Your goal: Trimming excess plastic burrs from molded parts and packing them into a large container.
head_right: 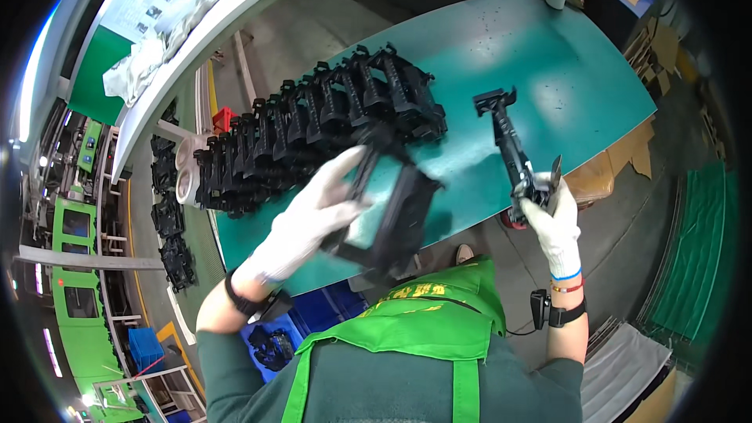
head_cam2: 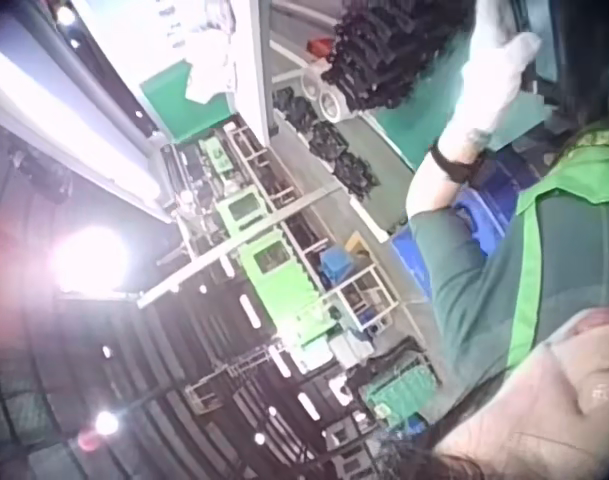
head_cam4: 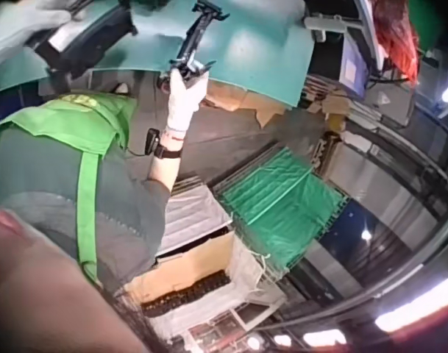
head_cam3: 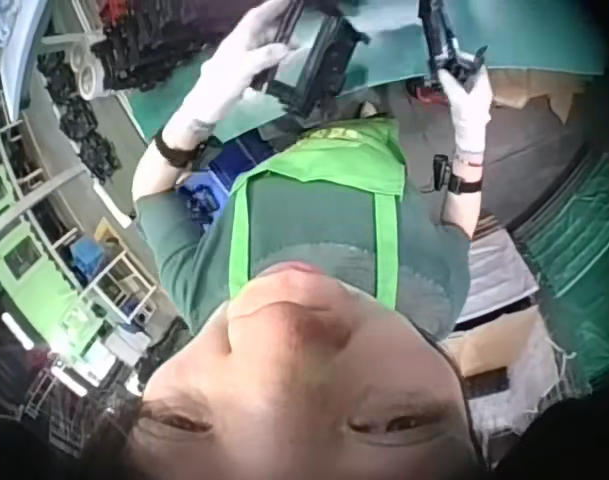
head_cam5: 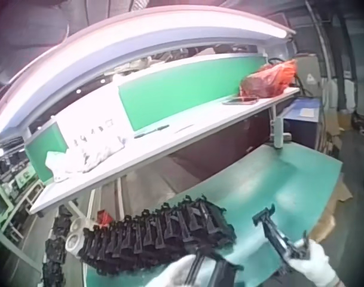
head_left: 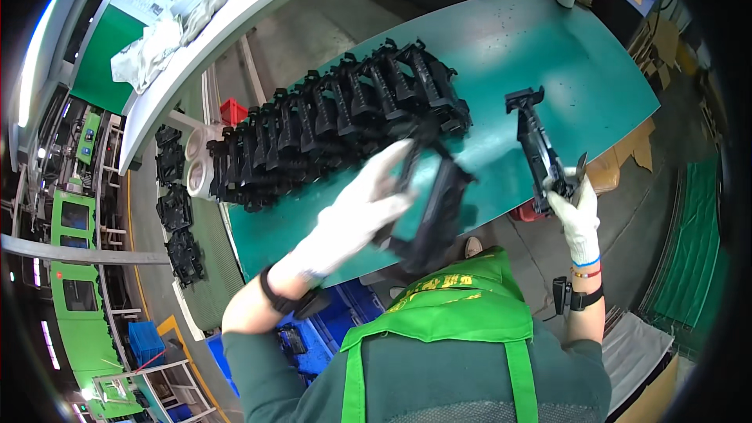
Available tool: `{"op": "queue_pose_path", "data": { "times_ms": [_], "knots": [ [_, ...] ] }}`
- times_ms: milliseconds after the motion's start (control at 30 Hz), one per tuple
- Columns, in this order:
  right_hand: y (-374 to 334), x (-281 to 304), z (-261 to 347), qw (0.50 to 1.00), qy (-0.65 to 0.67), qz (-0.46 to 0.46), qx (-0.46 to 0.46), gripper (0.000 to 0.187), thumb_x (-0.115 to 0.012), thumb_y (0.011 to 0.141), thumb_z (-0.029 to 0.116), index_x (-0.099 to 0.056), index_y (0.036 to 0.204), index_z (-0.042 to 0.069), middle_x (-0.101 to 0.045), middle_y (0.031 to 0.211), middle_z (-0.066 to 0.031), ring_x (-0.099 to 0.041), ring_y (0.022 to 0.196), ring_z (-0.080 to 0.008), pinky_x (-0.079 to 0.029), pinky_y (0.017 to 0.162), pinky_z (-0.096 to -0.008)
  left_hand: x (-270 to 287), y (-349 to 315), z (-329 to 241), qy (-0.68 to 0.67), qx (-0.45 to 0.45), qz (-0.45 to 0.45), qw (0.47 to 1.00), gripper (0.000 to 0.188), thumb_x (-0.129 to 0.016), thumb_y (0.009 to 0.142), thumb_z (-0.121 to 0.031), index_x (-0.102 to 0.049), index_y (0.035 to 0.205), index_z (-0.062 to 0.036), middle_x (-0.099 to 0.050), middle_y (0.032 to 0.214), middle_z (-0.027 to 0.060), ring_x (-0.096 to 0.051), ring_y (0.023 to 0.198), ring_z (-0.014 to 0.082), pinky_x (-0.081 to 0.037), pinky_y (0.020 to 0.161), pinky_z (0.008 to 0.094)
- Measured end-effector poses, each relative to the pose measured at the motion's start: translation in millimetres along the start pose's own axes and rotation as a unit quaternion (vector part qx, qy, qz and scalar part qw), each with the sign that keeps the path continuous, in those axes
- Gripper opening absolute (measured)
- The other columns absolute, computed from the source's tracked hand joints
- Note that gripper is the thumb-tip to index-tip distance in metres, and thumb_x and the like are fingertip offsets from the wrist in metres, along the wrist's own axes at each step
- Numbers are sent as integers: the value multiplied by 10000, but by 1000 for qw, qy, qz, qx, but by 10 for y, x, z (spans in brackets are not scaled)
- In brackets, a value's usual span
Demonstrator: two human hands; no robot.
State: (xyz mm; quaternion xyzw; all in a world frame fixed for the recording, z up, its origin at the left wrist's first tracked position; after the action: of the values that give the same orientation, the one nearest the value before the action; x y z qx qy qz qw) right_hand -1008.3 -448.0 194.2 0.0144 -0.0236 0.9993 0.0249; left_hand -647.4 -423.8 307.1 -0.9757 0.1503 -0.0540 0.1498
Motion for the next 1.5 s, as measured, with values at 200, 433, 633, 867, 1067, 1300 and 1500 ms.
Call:
{"op": "queue_pose_path", "data": {
  "times_ms": [200, 433, 633, 867, 1067, 1300, 1500],
  "knots": [
    [690, 120, -57, 994, 52, -59, 74, 439, -696, 883, -53, -553, 1298, -28, -661, 1109, -79, -634, 992, -121, -547, 849, -270, -521, 1565, -352, 141, -122, -97, 978, 628, -647, 936, -172, -506, 1544, -96, -653, 1123, 56, -620, 829, 116, -536, 699, 294],
    [1414, -207, -471, 996, 20, 35, 78, 534, -716, 890, -24, -534, 1393, -35, -666, 1202, -92, -655, 1055, -164, -538, 936, -292, -364, 2323, -475, 192, 10, -151, 970, 508, -634, 930, -236, -630, 1421, -103, -671, 1054, 73, -665, 869, 184, -565, 741, 336],
    [1730, -855, -320, 985, -10, 143, 100, 611, -732, 908, 13, -502, 1472, -37, -643, 1272, -108, -617, 1196, -184, -495, 1053, -311, -24, 2345, -324, 503, -80, -248, 824, 497, -660, 910, -307, -669, 1351, -77, -694, 1094, 131, -677, 995, 287, -577, 836, 424],
    [1740, -961, -391, 952, -148, 247, 100, 683, -744, 930, 49, -459, 1547, -19, -584, 1462, -127, -521, 1376, -189, -426, 1150, -330, -478, 1344, -584, 612, -201, -135, 753, 503, -728, 870, -371, -699, 1259, -55, -677, 1231, 150, -617, 1217, 355, -528, 1015, 463],
    [1253, -769, -63, 981, -52, 91, 163, 582, -700, 964, 45, -506, 1509, -21, -598, 1464, -122, -578, 1315, -191, -470, 1093, -334, -27, 315, -232, 587, -260, -230, 731, 508, -801, 827, -311, -696, 1269, -84, -675, 1318, 145, -613, 1259, 352, -506, 1069, 473],
    [217, -1837, 171, 860, -349, 308, 210, 417, -715, 933, 108, -634, 1340, 76, -695, 1154, -139, -693, 1007, -302, -556, 903, -396, 661, -372, 247, 567, -164, -314, 744, 528, -787, 839, -322, -680, 1306, -99, -673, 1325, 139, -606, 1268, 355, -483, 1100, 477],
    [-199, -2609, -113, 785, -403, 388, 266, 447, -745, 883, 147, -650, 1318, 114, -681, 1137, -178, -670, 1034, -395, -549, 889, -470, 965, -654, 672, 530, -121, -368, 754, 573, -734, 873, -405, -651, 1333, -74, -671, 1324, 147, -594, 1265, 364, -478, 1100, 488]
  ]
}}
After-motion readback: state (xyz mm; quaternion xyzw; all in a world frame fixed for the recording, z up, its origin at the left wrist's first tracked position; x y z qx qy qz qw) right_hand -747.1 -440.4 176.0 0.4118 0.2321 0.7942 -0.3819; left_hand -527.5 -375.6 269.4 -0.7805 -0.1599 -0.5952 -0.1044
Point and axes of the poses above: each hand's wrist, its own y-axis towards the middle knuckle, its own x-axis out of the back of the hand, z = x × y, the point moved 8 cm from there along y, towards the middle knuckle
